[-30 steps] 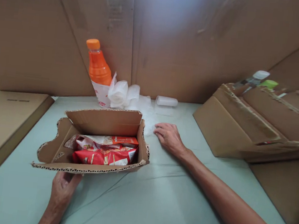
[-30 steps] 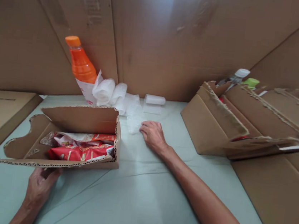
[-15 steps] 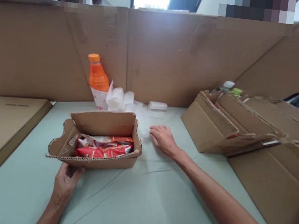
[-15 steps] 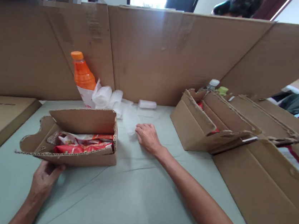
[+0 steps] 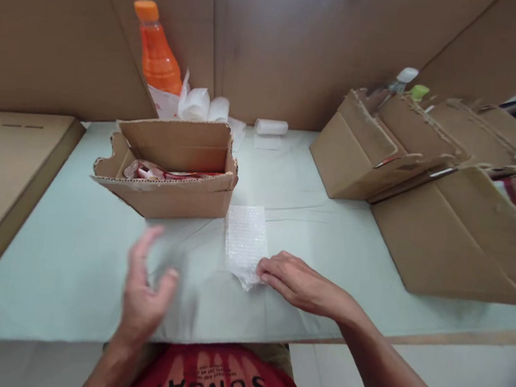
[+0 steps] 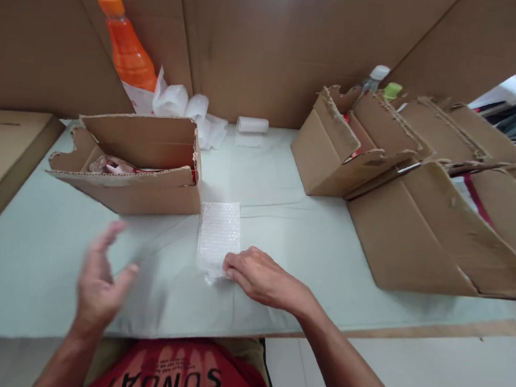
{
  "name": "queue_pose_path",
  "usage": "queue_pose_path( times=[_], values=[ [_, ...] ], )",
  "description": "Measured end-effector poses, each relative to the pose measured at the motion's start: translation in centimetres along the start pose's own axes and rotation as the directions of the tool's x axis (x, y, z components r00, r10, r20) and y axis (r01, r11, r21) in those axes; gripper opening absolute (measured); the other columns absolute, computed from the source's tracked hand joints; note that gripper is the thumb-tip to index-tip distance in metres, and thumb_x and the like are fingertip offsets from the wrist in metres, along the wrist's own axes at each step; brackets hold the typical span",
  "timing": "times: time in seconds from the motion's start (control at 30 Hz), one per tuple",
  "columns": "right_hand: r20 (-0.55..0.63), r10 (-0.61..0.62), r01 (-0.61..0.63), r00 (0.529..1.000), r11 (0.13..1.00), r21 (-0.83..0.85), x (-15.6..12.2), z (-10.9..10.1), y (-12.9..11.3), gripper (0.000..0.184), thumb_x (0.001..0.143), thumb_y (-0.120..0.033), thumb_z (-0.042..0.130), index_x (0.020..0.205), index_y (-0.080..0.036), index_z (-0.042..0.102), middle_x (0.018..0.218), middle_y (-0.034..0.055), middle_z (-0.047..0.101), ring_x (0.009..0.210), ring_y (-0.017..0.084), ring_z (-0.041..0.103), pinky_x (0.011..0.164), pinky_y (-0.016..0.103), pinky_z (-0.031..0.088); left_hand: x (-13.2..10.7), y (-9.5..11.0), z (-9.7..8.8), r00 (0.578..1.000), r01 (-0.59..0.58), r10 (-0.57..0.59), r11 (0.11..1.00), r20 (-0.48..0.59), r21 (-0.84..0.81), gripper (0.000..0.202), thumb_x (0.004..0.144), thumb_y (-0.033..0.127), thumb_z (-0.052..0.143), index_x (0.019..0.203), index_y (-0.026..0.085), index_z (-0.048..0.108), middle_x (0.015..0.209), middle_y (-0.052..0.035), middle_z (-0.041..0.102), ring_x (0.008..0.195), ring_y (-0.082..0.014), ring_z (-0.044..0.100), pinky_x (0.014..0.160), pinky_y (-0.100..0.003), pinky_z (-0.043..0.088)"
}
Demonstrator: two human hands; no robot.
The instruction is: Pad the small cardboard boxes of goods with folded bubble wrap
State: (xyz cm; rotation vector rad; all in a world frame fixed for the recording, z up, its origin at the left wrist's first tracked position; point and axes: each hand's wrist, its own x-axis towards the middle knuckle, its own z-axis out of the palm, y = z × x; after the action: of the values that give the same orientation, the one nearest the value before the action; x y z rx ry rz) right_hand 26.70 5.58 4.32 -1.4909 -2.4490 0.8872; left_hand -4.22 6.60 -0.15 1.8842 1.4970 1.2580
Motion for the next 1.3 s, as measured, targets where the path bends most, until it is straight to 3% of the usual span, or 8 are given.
queue_pose_path(
  times=[0.17,0.27,0.4,0.7,0.8,0.93,1.13,1.3],
  values=[
    [0.153,-0.127,0.092,0.98,0.971,0.219,2.2,0.5,0.5,0.021,0.1,-0.024,0.046,0.092,-0.021,0.065,0.075,-0.0014,0.065,0.067,0.014,0.057,0.066,0.025,0.042,-4.1,3.4,5.2,0.889,0.124,-0.058,0.985,0.455,-0.116,0.063,0.087,0.021,0.055,0.148,0.019,0.037,0.115,-0.0092,0.069,0.107,-0.0216,0.065,0.096,-0.038,0.052],
    [-0.221,-0.001,0.046,0.975,0.979,0.197,1.5,2.0,0.7,0.018,0.099,-0.023,0.048,0.099,-0.021,0.066,0.087,0.0018,0.072,0.077,0.016,0.064,0.071,0.028,0.047,-3.2,3.1,7.0,0.851,0.271,-0.203,0.96,0.484,-0.073,0.054,0.09,0.021,0.049,0.144,0.018,0.044,0.09,-0.0026,0.068,0.081,-0.0168,0.065,0.08,-0.031,0.052],
    [-0.634,-0.095,0.102,0.767,0.994,-0.025,-1.8,4.7,-0.1,0.011,0.096,-0.017,0.055,0.1,-0.021,0.065,0.094,0.0058,0.074,0.089,0.02,0.067,0.081,0.035,0.049,-1.7,2.8,7.5,0.836,0.277,-0.265,0.96,0.48,0.048,0.058,0.086,0.02,0.05,0.144,0.016,0.044,0.087,-0.0013,0.068,0.077,-0.0173,0.063,0.078,-0.031,0.049],
    [-0.465,-0.264,0.123,0.845,0.942,-0.311,-1.3,9.0,1.2,0.025,0.097,-0.012,0.052,0.117,-0.019,0.065,0.126,0.0098,0.07,0.118,0.027,0.06,0.092,0.044,0.045,-2.3,2.8,7.4,0.899,0.164,-0.212,0.974,0.384,0.155,0.056,0.086,0.017,0.051,0.141,0.018,0.047,0.087,-0.0014,0.068,0.07,-0.0161,0.062,0.071,-0.03,0.052],
    [-0.451,-0.295,0.17,0.842,0.94,-0.297,-0.8,8.6,1.6,0.026,0.097,-0.009,0.052,0.116,-0.019,0.066,0.124,0.0083,0.071,0.117,0.025,0.061,0.094,0.043,0.044,-3.1,3.1,6.3,0.968,-0.034,-0.004,0.988,0.251,0.148,0.048,0.088,0.02,0.055,0.136,0.017,0.052,0.111,-0.0101,0.068,0.098,-0.0223,0.064,0.089,-0.038,0.053],
    [-0.408,-0.266,0.208,0.874,0.961,-0.182,-0.9,7.3,0.9,0.026,0.098,-0.01,0.05,0.114,-0.02,0.068,0.111,0.0089,0.075,0.102,0.023,0.066,0.088,0.04,0.047,-4.4,3.8,5.0,0.919,-0.282,0.236,0.953,0.317,0.108,0.048,0.087,0.018,0.06,0.134,0.019,0.055,0.127,-0.0139,0.064,0.123,-0.0291,0.056,0.104,-0.047,0.047],
    [-0.275,-0.034,0.066,0.961,0.992,0.106,-1.3,6.7,0.2,0.027,0.1,-0.023,0.048,0.117,-0.023,0.068,0.109,0.005,0.076,0.095,0.02,0.07,0.085,0.037,0.053,-5.3,3.4,5.2,0.927,-0.074,0.038,0.994,0.372,0.083,0.037,0.091,0.017,0.053,0.127,0.018,0.06,0.099,-0.0087,0.074,0.089,-0.0218,0.067,0.083,-0.037,0.054],
    [-0.552,-0.08,0.039,0.83,0.995,-0.087,-2.1,7.2,-0.4,0.022,0.098,-0.025,0.052,0.114,-0.021,0.068,0.11,0.0109,0.072,0.1,0.025,0.066,0.085,0.041,0.05,-4.2,2.9,6.1,0.933,-0.021,-0.045,0.984,0.357,0.179,0.039,0.09,0.017,0.052,0.128,0.017,0.058,0.1,-0.0073,0.071,0.084,-0.0195,0.066,0.08,-0.033,0.055]
  ],
)
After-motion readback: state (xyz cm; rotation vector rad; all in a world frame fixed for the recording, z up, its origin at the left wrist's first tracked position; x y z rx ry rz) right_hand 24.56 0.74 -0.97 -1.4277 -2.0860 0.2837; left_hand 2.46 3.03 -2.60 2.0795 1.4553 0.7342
